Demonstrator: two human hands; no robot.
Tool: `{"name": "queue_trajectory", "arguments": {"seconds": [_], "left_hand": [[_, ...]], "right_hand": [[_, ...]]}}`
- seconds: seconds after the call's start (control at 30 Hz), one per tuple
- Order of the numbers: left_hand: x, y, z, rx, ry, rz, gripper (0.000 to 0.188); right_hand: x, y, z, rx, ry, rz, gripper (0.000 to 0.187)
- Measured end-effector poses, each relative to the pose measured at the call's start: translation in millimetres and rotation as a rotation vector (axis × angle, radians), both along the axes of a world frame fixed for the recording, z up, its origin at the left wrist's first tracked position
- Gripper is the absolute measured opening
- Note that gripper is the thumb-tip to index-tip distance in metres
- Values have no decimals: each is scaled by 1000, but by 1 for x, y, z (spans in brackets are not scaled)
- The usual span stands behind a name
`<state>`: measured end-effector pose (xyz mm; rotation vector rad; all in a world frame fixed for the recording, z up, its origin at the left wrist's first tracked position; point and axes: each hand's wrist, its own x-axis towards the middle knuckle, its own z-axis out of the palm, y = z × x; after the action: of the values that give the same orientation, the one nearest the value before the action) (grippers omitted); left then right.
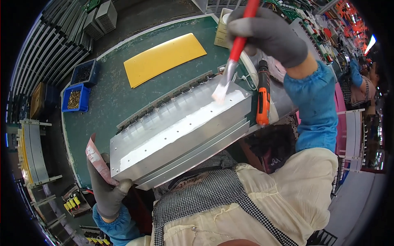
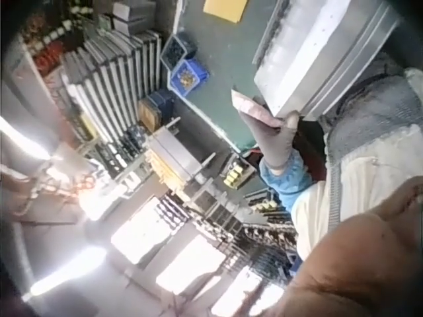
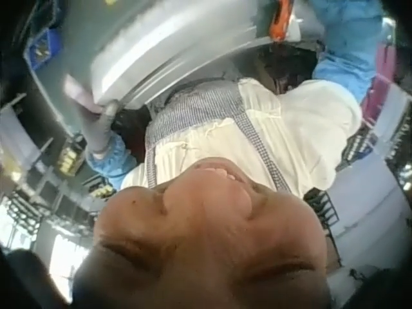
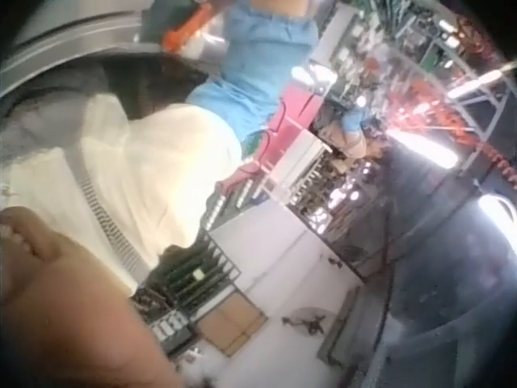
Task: Applying thermal paste and insulation strips to battery cells inside aluminum enclosures.
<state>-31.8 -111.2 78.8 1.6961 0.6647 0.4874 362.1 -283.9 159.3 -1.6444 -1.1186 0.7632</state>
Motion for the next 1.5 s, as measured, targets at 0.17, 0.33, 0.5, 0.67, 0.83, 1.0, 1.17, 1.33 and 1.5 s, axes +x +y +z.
{"name": "queue_trajectory", "arguments": {"seconds": [0.17,0.33,0.5,0.67,0.83,1.0,1.17,1.33,1.5], "left_hand": [[-3,6,-1,15,53,-41,111],[-3,9,-5,-13,15,-29,118],[3,8,2,-71,-10,-28,123],[-2,11,7,-109,62,-43,125],[5,17,0,-135,-17,-43,124],[16,22,11,-163,15,-33,125],[26,38,18,-274,113,-86,117],[37,62,6,-239,122,-100,113],[23,99,-30,-281,202,-111,107]], "right_hand": [[4,-8,-5,-201,-41,-24,24],[29,-27,-1,-191,-92,-82,28],[49,-41,17,222,-61,-202,25],[118,-68,22,475,-444,-496,34],[171,-87,14,406,-381,-733,36],[193,-79,4,286,-629,-816,33],[194,-59,-10,188,-1090,-802,29],[192,-43,-25,132,-1232,-778,26],[206,-16,-68,86,-952,-546,32]]}}
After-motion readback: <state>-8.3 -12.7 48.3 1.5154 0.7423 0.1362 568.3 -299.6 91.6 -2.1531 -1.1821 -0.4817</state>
